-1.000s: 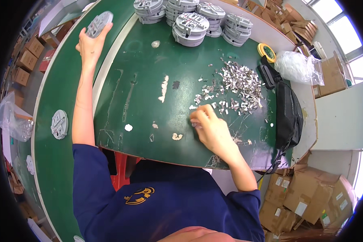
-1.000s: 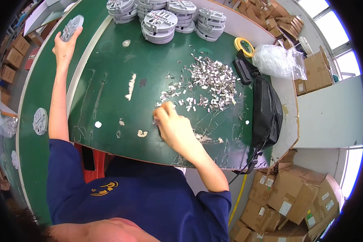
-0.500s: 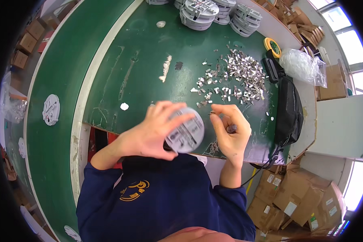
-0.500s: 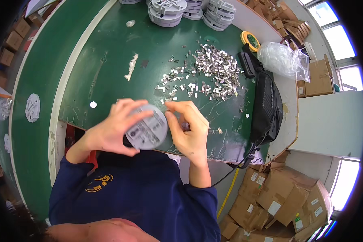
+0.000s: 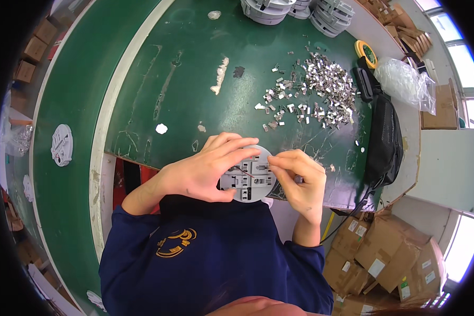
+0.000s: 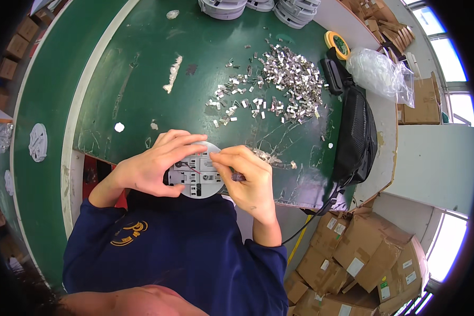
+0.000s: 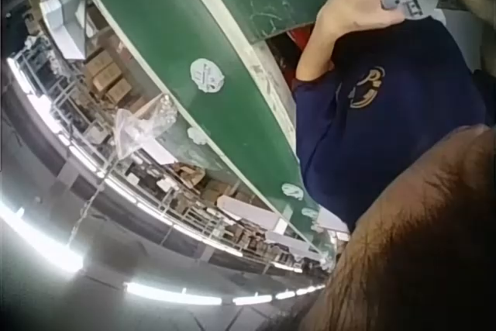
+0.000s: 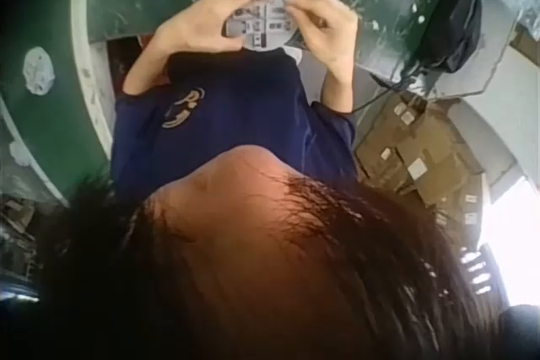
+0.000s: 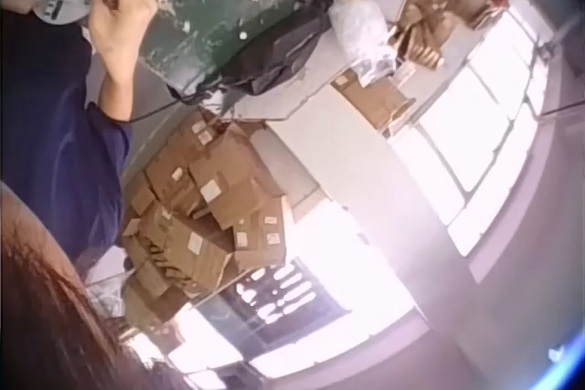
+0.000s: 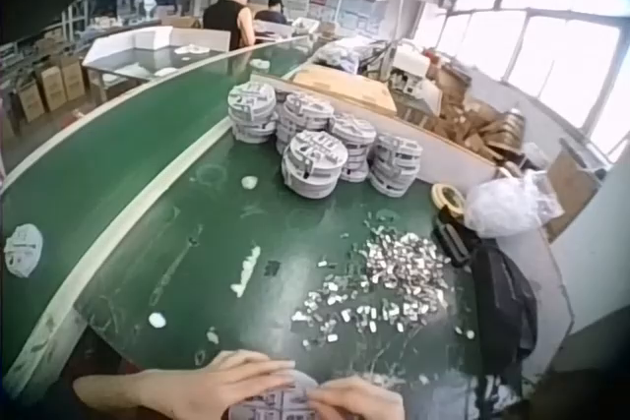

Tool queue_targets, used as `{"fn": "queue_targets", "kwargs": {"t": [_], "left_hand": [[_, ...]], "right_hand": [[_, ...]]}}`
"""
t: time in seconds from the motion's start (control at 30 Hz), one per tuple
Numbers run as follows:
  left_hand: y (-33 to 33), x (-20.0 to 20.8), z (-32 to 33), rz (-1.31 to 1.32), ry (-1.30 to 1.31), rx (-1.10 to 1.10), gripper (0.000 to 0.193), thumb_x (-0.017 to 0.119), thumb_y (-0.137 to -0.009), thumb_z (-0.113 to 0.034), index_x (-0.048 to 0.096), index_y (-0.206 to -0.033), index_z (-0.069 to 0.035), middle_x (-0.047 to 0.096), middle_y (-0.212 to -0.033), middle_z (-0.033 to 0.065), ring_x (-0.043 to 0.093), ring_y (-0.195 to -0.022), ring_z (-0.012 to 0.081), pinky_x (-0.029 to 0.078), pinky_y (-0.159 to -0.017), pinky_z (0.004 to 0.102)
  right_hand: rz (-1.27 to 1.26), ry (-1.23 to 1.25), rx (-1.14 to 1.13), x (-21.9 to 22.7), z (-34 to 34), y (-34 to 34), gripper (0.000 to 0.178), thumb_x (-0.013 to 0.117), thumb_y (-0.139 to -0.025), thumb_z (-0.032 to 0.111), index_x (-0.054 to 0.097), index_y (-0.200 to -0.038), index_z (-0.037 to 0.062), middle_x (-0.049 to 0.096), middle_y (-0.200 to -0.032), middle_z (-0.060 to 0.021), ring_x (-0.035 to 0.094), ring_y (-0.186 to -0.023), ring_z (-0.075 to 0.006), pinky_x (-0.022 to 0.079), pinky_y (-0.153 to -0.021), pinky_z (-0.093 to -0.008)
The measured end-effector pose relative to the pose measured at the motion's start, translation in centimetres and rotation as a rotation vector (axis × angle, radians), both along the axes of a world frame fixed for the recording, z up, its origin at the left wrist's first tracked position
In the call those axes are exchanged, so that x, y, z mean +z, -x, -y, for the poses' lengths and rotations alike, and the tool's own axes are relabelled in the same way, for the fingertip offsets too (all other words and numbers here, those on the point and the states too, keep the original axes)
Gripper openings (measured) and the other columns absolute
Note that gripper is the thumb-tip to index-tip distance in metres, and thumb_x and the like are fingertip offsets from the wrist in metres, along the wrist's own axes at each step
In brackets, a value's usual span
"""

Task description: Assembling small metal components into a circular white base on a workbench.

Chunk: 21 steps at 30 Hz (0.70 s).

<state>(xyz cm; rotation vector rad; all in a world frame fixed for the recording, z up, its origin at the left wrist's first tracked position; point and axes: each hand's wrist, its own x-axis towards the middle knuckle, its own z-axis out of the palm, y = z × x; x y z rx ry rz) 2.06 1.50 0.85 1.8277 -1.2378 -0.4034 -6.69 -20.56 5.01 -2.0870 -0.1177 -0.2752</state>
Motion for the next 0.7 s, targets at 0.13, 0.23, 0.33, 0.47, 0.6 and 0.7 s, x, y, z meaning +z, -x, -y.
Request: {"fn": "queue_targets", "kwargs": {"t": [0.13, 0.23, 0.33, 0.47, 0.6, 0.7], "left_hand": [[0.3, 0.1, 0.4, 0.053, 0.085, 0.028, 0.065, 0.085, -0.071, -0.019, 0.06, -0.129, -0.006, 0.046, -0.148, 0.0137, 0.046, -0.121, 0.0327, 0.039, -0.104, 0.046], [0.9, -0.1, 0.8, 0.097, 0.159, 0.138, 0.045, 0.084, -0.074, -0.014, 0.07, -0.116, -0.006, 0.054, -0.141, 0.0115, 0.05, -0.113, 0.0296, 0.044, -0.098, 0.042], [1.0, -0.6, 1.0, -0.068, 0.255, 0.191, 0.023, 0.079, -0.076, -0.004, 0.076, -0.099, -0.006, 0.063, -0.13, 0.0075, 0.053, -0.108, 0.0258, 0.048, -0.09, 0.0367], [0.9, -0.4, 1.1, -0.069, 0.284, 0.217, 0.021, 0.078, -0.078, -0.003, 0.076, -0.098, -0.006, 0.065, -0.125, 0.0062, 0.055, -0.103, 0.0252, 0.049, -0.087, 0.0348], [1.0, -0.5, 1.1, -0.085, 0.281, 0.214, 0.021, 0.078, -0.078, -0.003, 0.076, -0.099, -0.006, 0.064, -0.126, 0.0065, 0.055, -0.104, 0.0253, 0.049, -0.087, 0.0351], [1.1, -0.5, 1.0, -0.07, 0.277, 0.212, 0.021, 0.078, -0.078, -0.003, 0.076, -0.099, -0.006, 0.064, -0.126, 0.0064, 0.055, -0.104, 0.0253, 0.049, -0.087, 0.0353]], "right_hand": [[-0.047, -0.058, 0.008, 0.3, 0.3, 0.2, 0.018, 0.076, -0.08, -0.006, 0.075, -0.095, 0.0022, 0.07, -0.09, -0.0068, 0.055, -0.062, -0.0089, 0.041, -0.052, -0.0224], [-0.106, -0.046, 0.022, 0.7, 0.3, 0.2, 0.017, 0.075, -0.08, -0.006, 0.074, -0.095, 0.0021, 0.07, -0.089, -0.0066, 0.056, -0.062, -0.0093, 0.042, -0.053, -0.0231], [-0.137, -0.035, 0.04, 0.8, 0.1, 0.0, 0.016, 0.075, -0.079, -0.006, 0.074, -0.093, 0.002, 0.07, -0.089, -0.0064, 0.054, -0.06, -0.0082, 0.04, -0.052, -0.0228], [-0.141, -0.027, 0.073, 0.7, -0.1, -0.4, 0.015, 0.074, -0.078, -0.007, 0.074, -0.091, 0.0018, 0.071, -0.09, -0.0062, 0.049, -0.056, -0.0062, 0.036, -0.049, -0.0217], [-0.158, -0.014, 0.107, 0.7, -0.3, -0.7, 0.015, 0.073, -0.079, -0.007, 0.073, -0.091, 0.0019, 0.071, -0.089, -0.006, 0.051, -0.057, -0.0078, 0.036, -0.049, -0.0227], [-0.184, 0.011, 0.131, 0.9, -0.4, -0.8, 0.013, 0.073, -0.08, -0.006, 0.073, -0.091, 0.0017, 0.07, -0.088, -0.0061, 0.054, -0.059, -0.0089, 0.037, -0.05, -0.0233]]}}
